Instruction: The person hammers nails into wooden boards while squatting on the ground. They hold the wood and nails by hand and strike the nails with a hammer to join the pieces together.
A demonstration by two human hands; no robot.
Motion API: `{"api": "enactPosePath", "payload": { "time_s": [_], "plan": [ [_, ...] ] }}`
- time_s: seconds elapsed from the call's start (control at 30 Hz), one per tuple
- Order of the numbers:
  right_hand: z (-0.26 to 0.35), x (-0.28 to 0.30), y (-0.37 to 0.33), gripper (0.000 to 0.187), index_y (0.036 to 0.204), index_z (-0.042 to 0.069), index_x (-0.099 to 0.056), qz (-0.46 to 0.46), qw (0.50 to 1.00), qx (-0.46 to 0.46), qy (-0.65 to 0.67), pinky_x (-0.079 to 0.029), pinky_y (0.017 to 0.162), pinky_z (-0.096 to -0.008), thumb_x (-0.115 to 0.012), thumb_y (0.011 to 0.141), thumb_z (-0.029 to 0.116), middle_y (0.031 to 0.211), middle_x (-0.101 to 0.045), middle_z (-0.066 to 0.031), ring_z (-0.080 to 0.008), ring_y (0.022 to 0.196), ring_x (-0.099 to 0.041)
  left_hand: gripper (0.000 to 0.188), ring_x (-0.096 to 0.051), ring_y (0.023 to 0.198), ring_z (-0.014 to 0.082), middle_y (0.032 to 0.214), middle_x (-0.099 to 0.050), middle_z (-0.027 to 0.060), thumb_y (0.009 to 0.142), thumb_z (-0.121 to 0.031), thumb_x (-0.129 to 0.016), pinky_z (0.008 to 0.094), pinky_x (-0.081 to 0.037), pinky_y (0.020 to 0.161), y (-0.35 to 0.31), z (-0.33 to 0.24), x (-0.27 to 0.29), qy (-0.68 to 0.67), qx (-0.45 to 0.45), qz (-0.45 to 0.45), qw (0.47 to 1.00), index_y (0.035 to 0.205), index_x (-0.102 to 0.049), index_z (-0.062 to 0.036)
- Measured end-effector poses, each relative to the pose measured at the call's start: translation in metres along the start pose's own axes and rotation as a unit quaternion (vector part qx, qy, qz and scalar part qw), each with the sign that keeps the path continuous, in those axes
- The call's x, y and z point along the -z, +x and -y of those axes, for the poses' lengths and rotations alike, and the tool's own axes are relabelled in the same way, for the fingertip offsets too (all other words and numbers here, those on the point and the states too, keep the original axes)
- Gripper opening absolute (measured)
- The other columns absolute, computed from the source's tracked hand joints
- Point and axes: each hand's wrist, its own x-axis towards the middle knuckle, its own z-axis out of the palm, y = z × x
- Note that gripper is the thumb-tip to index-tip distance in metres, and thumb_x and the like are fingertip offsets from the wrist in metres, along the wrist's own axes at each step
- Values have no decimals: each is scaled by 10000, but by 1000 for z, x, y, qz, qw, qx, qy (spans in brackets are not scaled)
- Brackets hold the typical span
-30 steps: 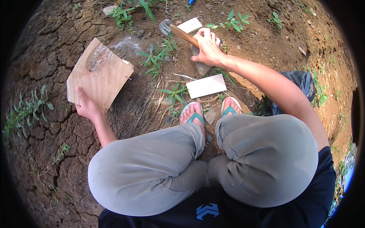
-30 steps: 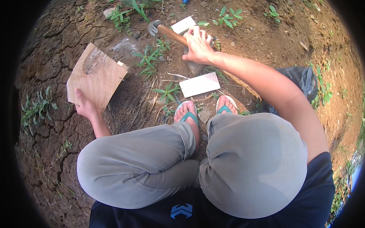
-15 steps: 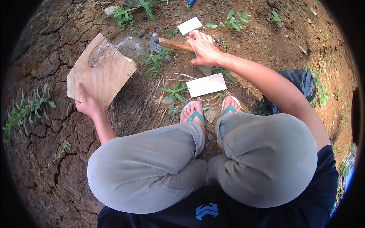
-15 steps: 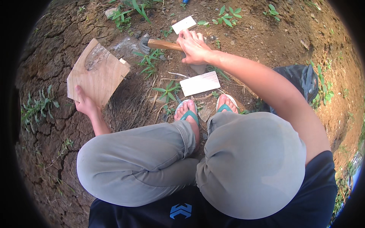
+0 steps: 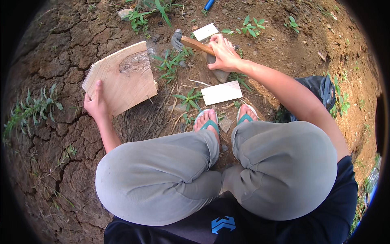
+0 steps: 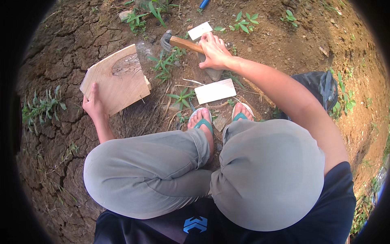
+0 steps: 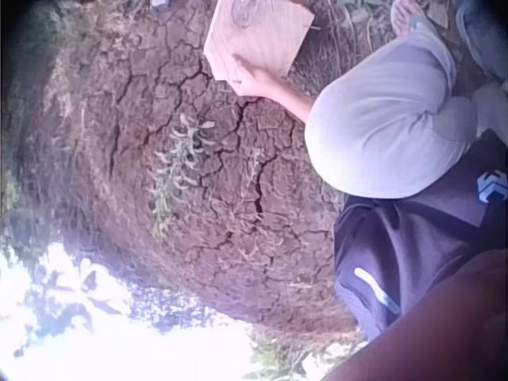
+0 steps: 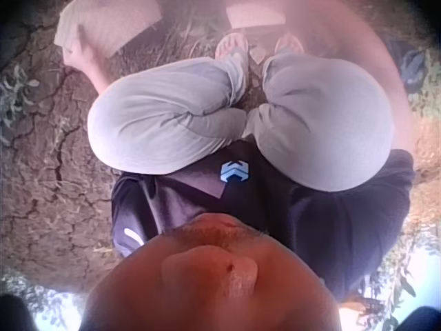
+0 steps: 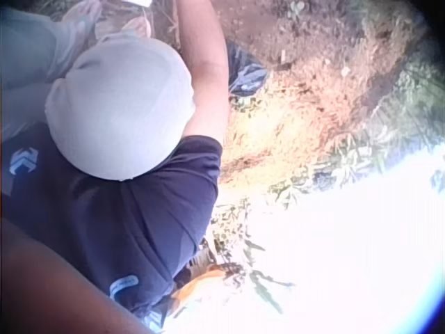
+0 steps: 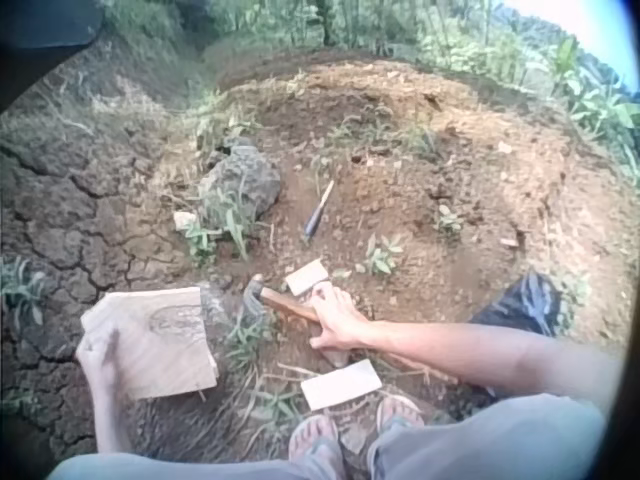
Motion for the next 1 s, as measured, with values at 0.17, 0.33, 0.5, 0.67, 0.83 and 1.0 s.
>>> {"api": "enactPosePath", "payload": {
  "time_s": [0.17, 0.33, 0.5, 0.67, 0.83, 1.0],
  "plan": [
    [-3, 6, 2, 681, 1209, 16, -531, 30, 999, 13, 2, -373, 1054, -530, -863, 675, 278, 1381, -383, -218, -418, 1265, -428, 443, -671, 969, 157, 1119, -729, 116, 891, -268, -828, 305, -518, 893, -1, -20, -11, 25, -31, 65, 997, 1176, -702, 48],
    [-8, 10, 2, 669, 1218, 12, -522, 47, 999, 21, -6, -371, 1052, -555, -847, 691, 264, 1391, -385, -200, -424, 1287, -411, 467, -681, 969, 177, 1107, -729, 123, 888, -284, -830, 315, -529, 875, -2, -21, -17, 10, -2, 25, 1000, 1168, -686, 61],
    [-18, 13, 1, 633, 1219, 22, -525, 37, 997, 58, -40, -365, 1056, -589, -826, 716, 260, 1400, -389, -188, -414, 1333, -393, 470, -690, 952, 174, 1108, -728, 126, 899, -287, -819, 325, -548, 872, 1, -16, -13, -28, -12, -8, 999, 1163, -676, 75],
    [-21, 11, 7, 566, 1155, 10, -555, 52, 995, 53, -71, -383, 1032, -600, -829, 727, 261, 1400, -396, -178, -404, 1329, -407, 479, -686, 953, 169, 1113, -727, 127, 903, -286, -815, 323, -547, 861, 2, -14, -15, -16, -32, -17, 999, 1180, -676, 79],
    [-9, 8, 9, 521, 1107, -2, -579, 86, 993, 7, -81, -392, 1001, -588, -841, 746, 269, 1402, -401, -166, -388, 1320, -416, 527, -682, 1008, 189, 1170, -708, 132, 924, -311, -787, 334, -552, 877, 2, -10, -12, 5, -12, -13, 1000, 1249, -652, 82],
    [1, 7, 10, 599, 1195, 12, -528, 97, 990, 16, -100, -391, 1011, -577, -839, 744, 255, 1412, -394, -172, -390, 1331, -405, 541, -685, 1003, 191, 1175, -708, 133, 922, -321, -789, 331, -552, 879, -2, -10, -9, -6, -14, -29, 999, 1253, -650, 85]
  ]
}}
